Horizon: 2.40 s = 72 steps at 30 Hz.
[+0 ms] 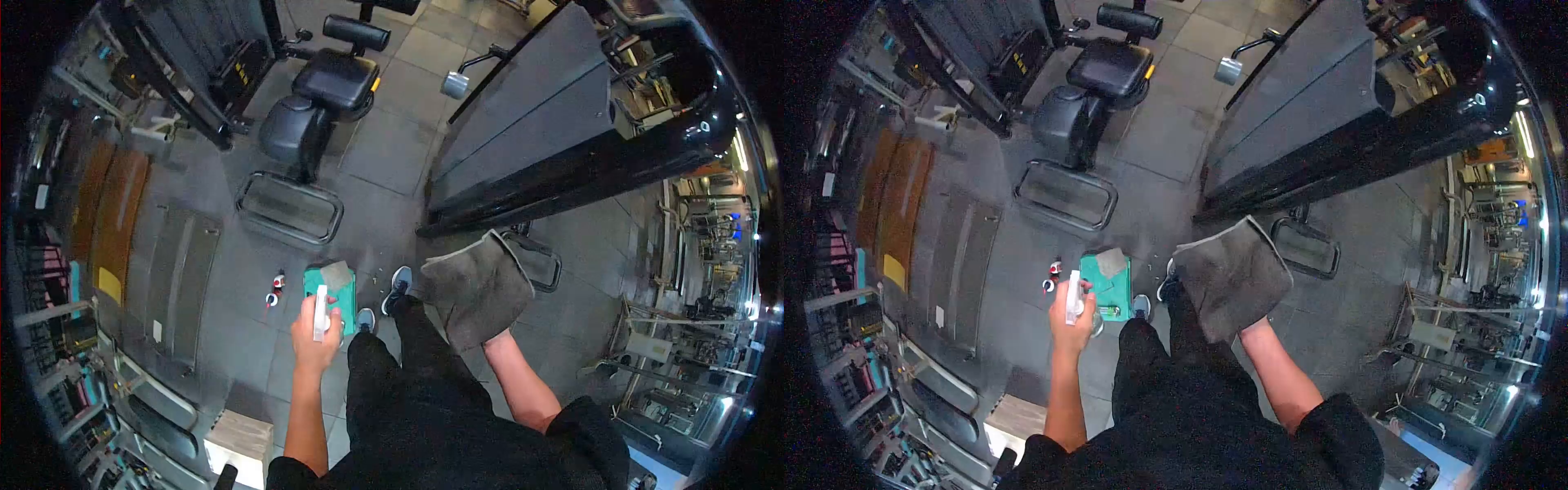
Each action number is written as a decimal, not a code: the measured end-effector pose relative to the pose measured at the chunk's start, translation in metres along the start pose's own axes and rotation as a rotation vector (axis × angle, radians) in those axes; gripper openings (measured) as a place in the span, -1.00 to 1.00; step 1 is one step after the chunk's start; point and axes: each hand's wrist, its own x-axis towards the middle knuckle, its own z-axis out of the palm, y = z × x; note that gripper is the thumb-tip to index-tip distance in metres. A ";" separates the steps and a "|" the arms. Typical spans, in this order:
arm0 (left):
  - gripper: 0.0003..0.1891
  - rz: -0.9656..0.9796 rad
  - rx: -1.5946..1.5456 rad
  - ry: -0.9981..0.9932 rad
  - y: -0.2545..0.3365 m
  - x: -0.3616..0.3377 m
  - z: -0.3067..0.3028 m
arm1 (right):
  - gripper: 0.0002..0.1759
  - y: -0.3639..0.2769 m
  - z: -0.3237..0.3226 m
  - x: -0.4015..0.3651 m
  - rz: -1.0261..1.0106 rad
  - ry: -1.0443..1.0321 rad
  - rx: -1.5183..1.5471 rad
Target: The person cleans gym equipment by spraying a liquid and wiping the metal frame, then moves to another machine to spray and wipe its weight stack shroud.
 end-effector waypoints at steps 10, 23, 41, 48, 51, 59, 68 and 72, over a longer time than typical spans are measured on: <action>-0.77 0.314 -0.172 -0.012 0.110 0.098 0.067 | -0.37 -0.098 0.059 0.009 -0.062 0.037 0.035; -0.74 0.507 -0.207 -0.300 0.257 0.219 0.149 | -0.38 -0.160 0.093 0.058 -0.218 -0.020 0.119; -0.74 0.806 -0.047 -0.969 0.365 0.533 0.225 | -0.25 -0.183 0.172 0.296 -0.739 0.256 0.502; -0.77 0.813 -0.079 -1.052 0.387 0.577 0.274 | -0.23 -0.179 0.181 0.316 -0.858 0.489 0.515; -0.76 0.832 -0.126 -1.075 0.393 0.585 0.290 | -0.17 -0.182 0.173 0.319 -0.912 0.464 0.574; -0.77 0.831 -0.018 -1.314 0.414 0.631 0.329 | -0.17 -0.162 0.156 0.369 -1.106 0.525 0.749; -0.78 0.954 0.058 -1.586 0.425 0.670 0.387 | -0.22 -0.141 0.194 0.445 -1.455 0.922 1.111; -0.72 0.950 0.015 -1.665 0.414 0.662 0.394 | -0.23 -0.099 0.167 0.443 -1.597 1.050 0.731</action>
